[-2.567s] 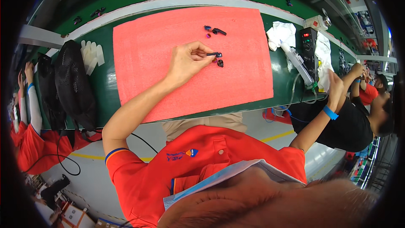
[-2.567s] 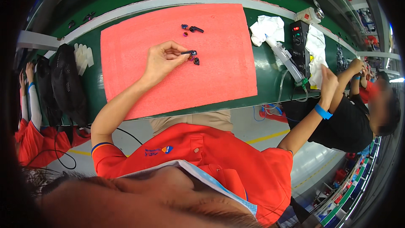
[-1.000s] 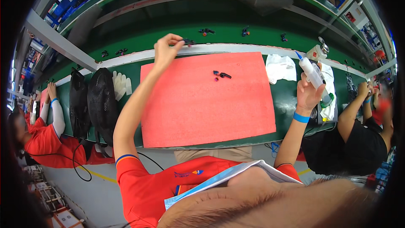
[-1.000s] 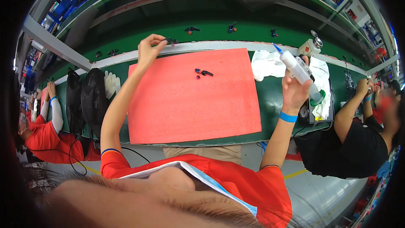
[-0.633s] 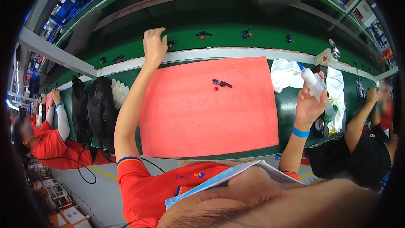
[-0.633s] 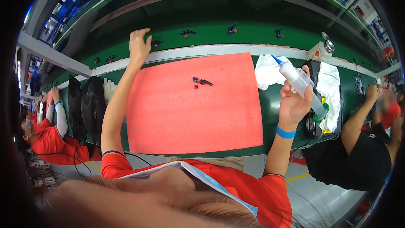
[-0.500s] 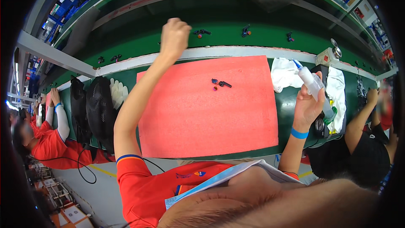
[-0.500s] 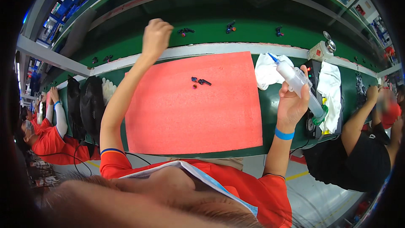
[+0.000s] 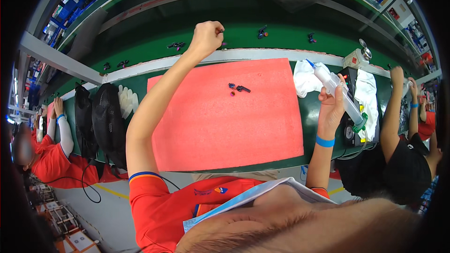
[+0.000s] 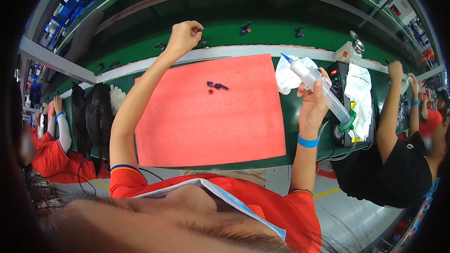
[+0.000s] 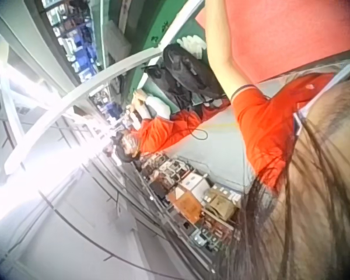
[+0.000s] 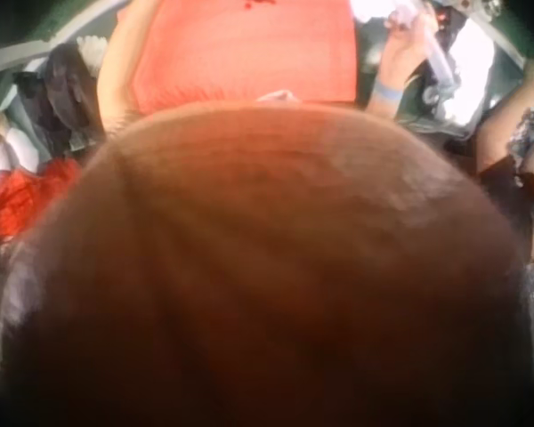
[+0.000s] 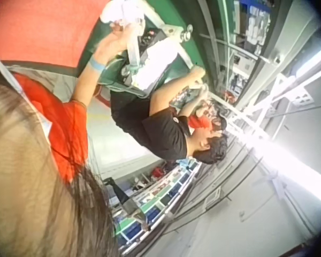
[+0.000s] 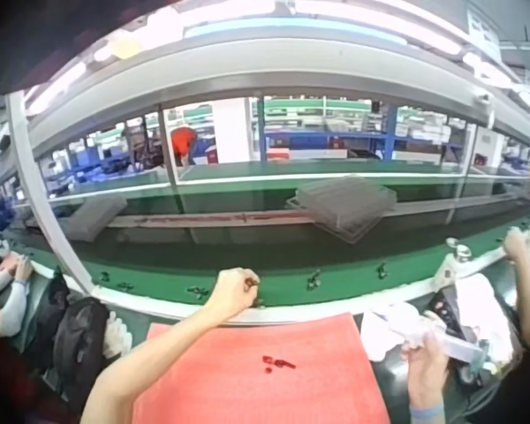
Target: Applying adhesive to small electronic components using a manual dispenser.
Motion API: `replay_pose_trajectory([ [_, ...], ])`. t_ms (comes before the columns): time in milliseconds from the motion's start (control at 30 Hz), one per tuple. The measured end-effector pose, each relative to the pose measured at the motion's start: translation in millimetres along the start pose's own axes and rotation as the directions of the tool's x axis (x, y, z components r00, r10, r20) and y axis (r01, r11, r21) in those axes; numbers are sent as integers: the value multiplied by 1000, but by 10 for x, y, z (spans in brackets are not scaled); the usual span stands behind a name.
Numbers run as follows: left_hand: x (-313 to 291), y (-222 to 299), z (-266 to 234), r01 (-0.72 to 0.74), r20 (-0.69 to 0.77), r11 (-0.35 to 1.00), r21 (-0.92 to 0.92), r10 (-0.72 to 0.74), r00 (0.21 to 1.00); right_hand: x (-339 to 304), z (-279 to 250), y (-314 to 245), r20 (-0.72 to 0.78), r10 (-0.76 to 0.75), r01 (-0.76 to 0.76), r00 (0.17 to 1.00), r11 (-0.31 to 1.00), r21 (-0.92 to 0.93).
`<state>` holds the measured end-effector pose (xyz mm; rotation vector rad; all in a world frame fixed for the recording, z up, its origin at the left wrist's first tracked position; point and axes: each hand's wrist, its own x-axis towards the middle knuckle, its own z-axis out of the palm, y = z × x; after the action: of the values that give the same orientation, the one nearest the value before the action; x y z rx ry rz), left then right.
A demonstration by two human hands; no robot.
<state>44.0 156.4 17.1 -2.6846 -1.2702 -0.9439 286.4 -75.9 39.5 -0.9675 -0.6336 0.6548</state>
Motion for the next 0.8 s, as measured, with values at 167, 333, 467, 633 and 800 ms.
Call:
replay_pose_trajectory([
  [167, -542, 487, -641, 450, 280, 670, -590, -353, 893, -119, -13, 34, 157, 11, -9, 987, 1000, -13],
  [333, -1080, 689, -785, 627, 509, 505, -593, -368, 778, -375, 326, 16, 72, 113, -117, 991, 991, 57],
  [467, -1231, 708, -799, 632, 554, 521, -574, -320, 768, -461, 529, 47, 86, 181, -192, 980, 970, 151],
  [633, -1257, 736, -807, 489, 493, 720, -492, -232, 838, -477, 580, 91, 67, 167, -174, 984, 980, 101],
  [800, -1308, 773, -750, 700, 656, 253, -668, -244, 714, -628, 631, 218, 114, 123, -126, 986, 992, 19],
])
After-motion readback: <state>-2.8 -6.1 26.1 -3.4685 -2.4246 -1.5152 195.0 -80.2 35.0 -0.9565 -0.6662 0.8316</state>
